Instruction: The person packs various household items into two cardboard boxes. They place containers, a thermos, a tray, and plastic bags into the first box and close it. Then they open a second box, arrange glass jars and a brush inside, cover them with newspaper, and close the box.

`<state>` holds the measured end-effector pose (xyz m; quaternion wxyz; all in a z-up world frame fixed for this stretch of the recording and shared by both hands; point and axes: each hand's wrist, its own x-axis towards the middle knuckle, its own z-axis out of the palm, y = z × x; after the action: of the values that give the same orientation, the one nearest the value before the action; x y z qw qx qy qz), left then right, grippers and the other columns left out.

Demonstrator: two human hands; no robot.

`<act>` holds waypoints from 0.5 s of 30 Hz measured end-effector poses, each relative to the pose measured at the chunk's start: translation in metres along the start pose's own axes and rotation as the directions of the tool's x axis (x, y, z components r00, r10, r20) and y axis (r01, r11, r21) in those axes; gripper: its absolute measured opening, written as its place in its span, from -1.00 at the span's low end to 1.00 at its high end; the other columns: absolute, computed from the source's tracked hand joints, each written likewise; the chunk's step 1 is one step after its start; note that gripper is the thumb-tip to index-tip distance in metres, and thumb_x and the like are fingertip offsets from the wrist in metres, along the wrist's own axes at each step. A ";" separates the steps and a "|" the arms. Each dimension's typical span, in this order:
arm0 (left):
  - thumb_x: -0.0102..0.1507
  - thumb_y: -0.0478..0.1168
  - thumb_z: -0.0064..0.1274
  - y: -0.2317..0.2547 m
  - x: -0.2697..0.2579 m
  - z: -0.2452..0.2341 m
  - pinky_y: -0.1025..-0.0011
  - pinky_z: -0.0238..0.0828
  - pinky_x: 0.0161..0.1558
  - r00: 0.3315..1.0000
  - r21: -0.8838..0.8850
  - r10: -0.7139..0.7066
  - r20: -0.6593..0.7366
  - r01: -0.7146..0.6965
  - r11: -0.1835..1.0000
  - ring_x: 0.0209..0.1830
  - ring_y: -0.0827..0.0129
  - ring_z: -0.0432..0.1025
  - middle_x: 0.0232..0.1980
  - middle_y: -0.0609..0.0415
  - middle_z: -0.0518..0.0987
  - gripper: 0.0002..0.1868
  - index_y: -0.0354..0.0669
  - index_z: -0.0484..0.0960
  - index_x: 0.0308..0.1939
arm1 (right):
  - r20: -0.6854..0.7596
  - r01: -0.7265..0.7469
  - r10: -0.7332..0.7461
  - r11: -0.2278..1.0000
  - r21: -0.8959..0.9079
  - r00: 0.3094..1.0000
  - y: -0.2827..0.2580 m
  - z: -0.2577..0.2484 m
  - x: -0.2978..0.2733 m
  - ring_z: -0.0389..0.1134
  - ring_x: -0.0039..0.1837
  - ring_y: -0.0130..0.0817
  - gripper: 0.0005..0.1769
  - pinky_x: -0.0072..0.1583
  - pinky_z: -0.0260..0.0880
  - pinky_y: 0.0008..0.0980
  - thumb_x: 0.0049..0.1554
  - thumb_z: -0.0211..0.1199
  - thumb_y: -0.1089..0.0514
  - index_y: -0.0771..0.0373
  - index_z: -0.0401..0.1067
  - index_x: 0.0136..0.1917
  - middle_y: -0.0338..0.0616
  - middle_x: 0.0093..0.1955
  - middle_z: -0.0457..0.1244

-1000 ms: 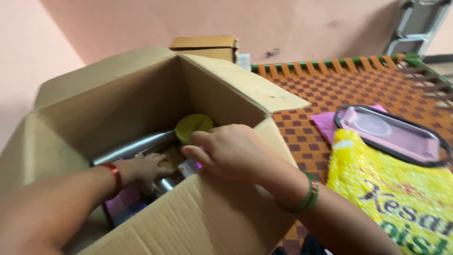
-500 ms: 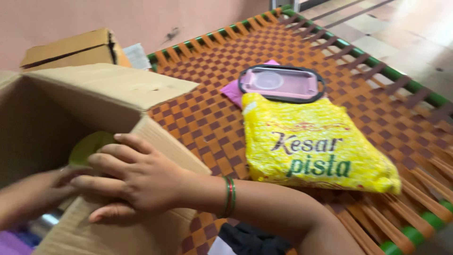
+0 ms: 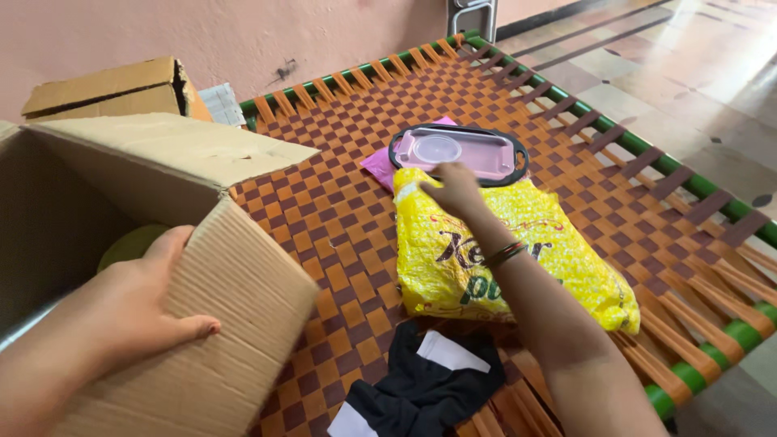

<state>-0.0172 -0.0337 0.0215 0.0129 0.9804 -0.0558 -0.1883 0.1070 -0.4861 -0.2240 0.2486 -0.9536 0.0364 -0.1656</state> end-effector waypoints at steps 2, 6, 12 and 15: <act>0.08 0.10 0.39 0.013 -0.006 0.000 0.21 0.56 0.07 0.998 0.185 -0.062 -0.018 0.064 0.981 0.06 0.01 0.59 0.01 -0.24 0.67 0.23 0.03 -0.09 0.64 | 0.046 -0.090 0.096 0.989 -0.114 0.994 0.040 -0.003 0.008 0.28 0.30 0.13 -0.44 0.34 0.28 0.00 0.13 0.37 -0.21 0.27 0.51 0.18 0.22 0.20 0.30; 0.11 0.05 0.34 0.016 -0.011 0.013 0.13 0.59 -0.03 0.995 0.121 -0.031 -0.095 0.043 0.992 -0.04 -0.05 0.61 -0.09 -0.29 0.66 0.10 -0.03 0.01 0.58 | -0.024 -0.229 0.229 0.954 -0.194 0.973 0.083 0.011 0.015 0.27 0.29 0.13 -0.51 0.30 0.26 0.02 0.07 0.37 -0.14 0.13 0.50 0.19 0.15 0.24 0.27; 0.12 -0.04 0.30 0.016 -0.018 0.028 0.07 0.53 0.00 0.988 -0.037 0.076 -0.136 -0.081 0.996 -0.01 -0.11 0.57 -0.07 -0.24 0.66 -0.06 0.03 0.14 0.50 | -0.156 0.048 -0.076 0.983 -0.178 0.985 0.113 0.055 0.048 0.29 0.38 0.06 -0.57 0.40 0.26 0.00 0.22 0.25 -0.10 0.13 0.48 0.27 -0.04 0.32 0.30; 0.09 -0.14 0.27 0.018 -0.020 0.037 0.11 0.53 0.03 0.975 -0.222 0.161 -0.151 -0.193 0.956 0.04 -0.09 0.57 0.00 -0.24 0.64 -0.07 0.02 0.15 0.50 | -0.153 0.144 -0.172 0.974 -0.178 0.973 0.101 0.065 0.066 0.25 0.35 0.14 -0.47 0.30 0.25 0.12 0.21 0.21 -0.19 0.13 0.44 0.32 0.03 0.34 0.26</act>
<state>-0.0511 -0.0498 -0.0048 0.1492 0.9733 -0.1199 -0.1267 0.1928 -0.5543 -0.3072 0.1506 -0.9535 -0.0053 -0.2608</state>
